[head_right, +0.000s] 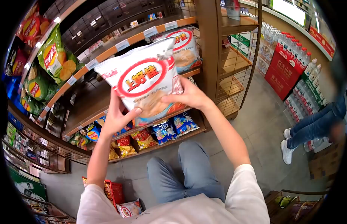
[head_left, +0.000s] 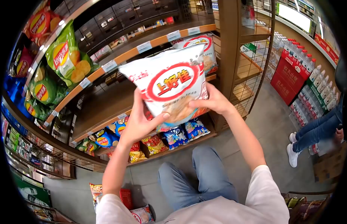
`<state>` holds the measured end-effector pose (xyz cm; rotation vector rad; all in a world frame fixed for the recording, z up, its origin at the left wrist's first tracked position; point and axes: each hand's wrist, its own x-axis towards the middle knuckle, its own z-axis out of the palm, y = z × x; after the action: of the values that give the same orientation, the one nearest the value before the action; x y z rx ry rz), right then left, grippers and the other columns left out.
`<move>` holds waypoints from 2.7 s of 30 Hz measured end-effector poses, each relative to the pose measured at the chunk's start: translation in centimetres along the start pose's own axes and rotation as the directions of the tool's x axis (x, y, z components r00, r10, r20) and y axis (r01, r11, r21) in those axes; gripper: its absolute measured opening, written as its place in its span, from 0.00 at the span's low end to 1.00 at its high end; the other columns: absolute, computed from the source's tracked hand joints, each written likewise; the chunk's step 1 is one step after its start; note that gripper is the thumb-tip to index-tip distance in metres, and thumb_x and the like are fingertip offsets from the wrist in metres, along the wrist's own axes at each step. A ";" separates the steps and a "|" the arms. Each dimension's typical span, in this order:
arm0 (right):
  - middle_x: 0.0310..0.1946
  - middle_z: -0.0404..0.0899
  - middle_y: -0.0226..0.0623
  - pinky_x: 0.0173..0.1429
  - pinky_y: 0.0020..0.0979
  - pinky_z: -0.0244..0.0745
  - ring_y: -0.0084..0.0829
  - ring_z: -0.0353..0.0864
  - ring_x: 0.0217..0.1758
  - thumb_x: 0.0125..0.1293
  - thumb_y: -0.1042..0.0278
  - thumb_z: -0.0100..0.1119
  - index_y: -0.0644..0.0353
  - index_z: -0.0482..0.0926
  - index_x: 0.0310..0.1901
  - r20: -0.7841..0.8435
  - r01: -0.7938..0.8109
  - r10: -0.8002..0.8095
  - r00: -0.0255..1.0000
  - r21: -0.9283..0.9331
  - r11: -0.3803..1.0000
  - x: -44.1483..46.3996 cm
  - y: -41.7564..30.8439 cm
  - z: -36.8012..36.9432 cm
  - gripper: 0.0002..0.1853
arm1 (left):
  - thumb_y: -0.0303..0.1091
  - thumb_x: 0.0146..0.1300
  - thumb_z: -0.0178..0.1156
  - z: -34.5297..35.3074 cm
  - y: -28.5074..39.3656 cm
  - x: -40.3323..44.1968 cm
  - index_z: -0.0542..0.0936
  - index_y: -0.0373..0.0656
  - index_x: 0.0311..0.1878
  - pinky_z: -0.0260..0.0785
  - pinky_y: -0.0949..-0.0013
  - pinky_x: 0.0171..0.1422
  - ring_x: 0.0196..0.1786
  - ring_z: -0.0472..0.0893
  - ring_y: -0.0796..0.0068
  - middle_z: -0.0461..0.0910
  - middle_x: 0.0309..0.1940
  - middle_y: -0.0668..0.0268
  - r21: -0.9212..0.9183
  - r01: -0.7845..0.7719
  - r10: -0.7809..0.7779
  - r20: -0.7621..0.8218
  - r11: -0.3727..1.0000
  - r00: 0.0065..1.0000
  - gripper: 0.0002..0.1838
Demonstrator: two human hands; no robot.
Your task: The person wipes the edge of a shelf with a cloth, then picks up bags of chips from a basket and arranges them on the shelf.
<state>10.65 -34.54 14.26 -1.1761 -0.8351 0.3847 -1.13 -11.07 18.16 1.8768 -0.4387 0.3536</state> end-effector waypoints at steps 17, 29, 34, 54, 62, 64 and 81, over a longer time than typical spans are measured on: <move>0.56 0.80 0.40 0.64 0.31 0.74 0.28 0.81 0.57 0.58 0.65 0.73 0.68 0.70 0.63 -0.178 0.018 -0.040 0.983 -0.127 0.992 -0.7 -0.4 -9.5 0.34 | 0.42 0.58 0.74 2.3 -13.1 17.3 0.53 0.32 0.74 0.61 0.61 0.75 0.71 0.67 0.62 0.68 0.69 0.50 0.140 -0.023 -0.010 0.231 0.990 0.973 0.51; 0.58 0.79 0.41 0.65 0.30 0.72 0.28 0.79 0.60 0.61 0.60 0.70 0.69 0.71 0.63 -0.137 -0.079 0.077 0.988 -0.008 0.997 0.4 -1.0 -8.6 0.32 | 0.37 0.62 0.69 2.9 -14.8 17.8 0.72 0.36 0.66 0.66 0.61 0.71 0.65 0.72 0.71 0.75 0.65 0.60 0.078 -0.074 0.054 0.240 0.994 0.969 0.31; 0.58 0.79 0.41 0.67 0.30 0.70 0.28 0.78 0.60 0.62 0.58 0.70 0.69 0.71 0.63 -0.181 -0.138 0.129 0.975 -0.036 0.990 0.4 -3.1 -8.0 0.33 | 0.40 0.63 0.67 2.9 -16.6 19.2 0.76 0.37 0.62 0.68 0.63 0.68 0.63 0.76 0.70 0.79 0.61 0.56 0.171 -0.070 0.026 0.251 0.983 0.968 0.27; 0.50 0.82 0.39 0.60 0.31 0.75 0.28 0.81 0.55 0.58 0.67 0.63 0.67 0.74 0.55 -0.365 -0.273 0.192 0.911 -0.186 0.944 6.3 -0.9 -9.1 0.23 | 0.51 0.59 0.69 1.0 -18.5 20.9 0.77 0.43 0.62 0.69 0.62 0.68 0.65 0.77 0.57 0.78 0.62 0.53 0.407 -0.120 0.092 0.089 0.905 0.992 0.32; 0.46 0.80 0.46 0.53 0.33 0.75 0.31 0.81 0.48 0.58 0.61 0.59 0.72 0.78 0.46 -0.514 -0.321 0.161 0.843 -0.240 0.916 5.5 -3.2 -7.4 0.21 | 0.53 0.61 0.65 2.3 -18.9 22.0 0.77 0.44 0.62 0.70 0.59 0.67 0.66 0.75 0.51 0.77 0.62 0.49 0.385 -0.087 0.064 0.073 0.919 0.995 0.31; 0.46 0.80 0.45 0.53 0.33 0.75 0.31 0.81 0.47 0.58 0.60 0.58 0.73 0.78 0.45 -0.531 -0.332 0.169 0.831 -0.229 0.915 5.4 -3.1 -7.6 0.21 | 0.54 0.62 0.63 2.1 -17.2 21.2 0.78 0.43 0.61 0.69 0.56 0.68 0.65 0.74 0.47 0.76 0.62 0.47 0.513 -0.078 0.020 0.119 0.855 0.993 0.30; 0.44 0.81 0.39 0.56 0.27 0.70 0.27 0.78 0.48 0.60 0.62 0.58 0.69 0.78 0.47 -0.544 -0.335 0.192 0.817 -0.176 0.925 -0.4 -4.0 -3.5 0.19 | 0.46 0.60 0.68 0.8 -13.4 20.4 0.80 0.45 0.53 0.80 0.66 0.39 0.41 0.83 0.73 0.84 0.44 0.64 0.222 0.315 -0.368 0.264 0.923 0.892 0.21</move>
<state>12.37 -38.58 17.32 -1.5660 -0.2448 0.1638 23.16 -10.32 15.85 2.1442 -0.2732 -0.1419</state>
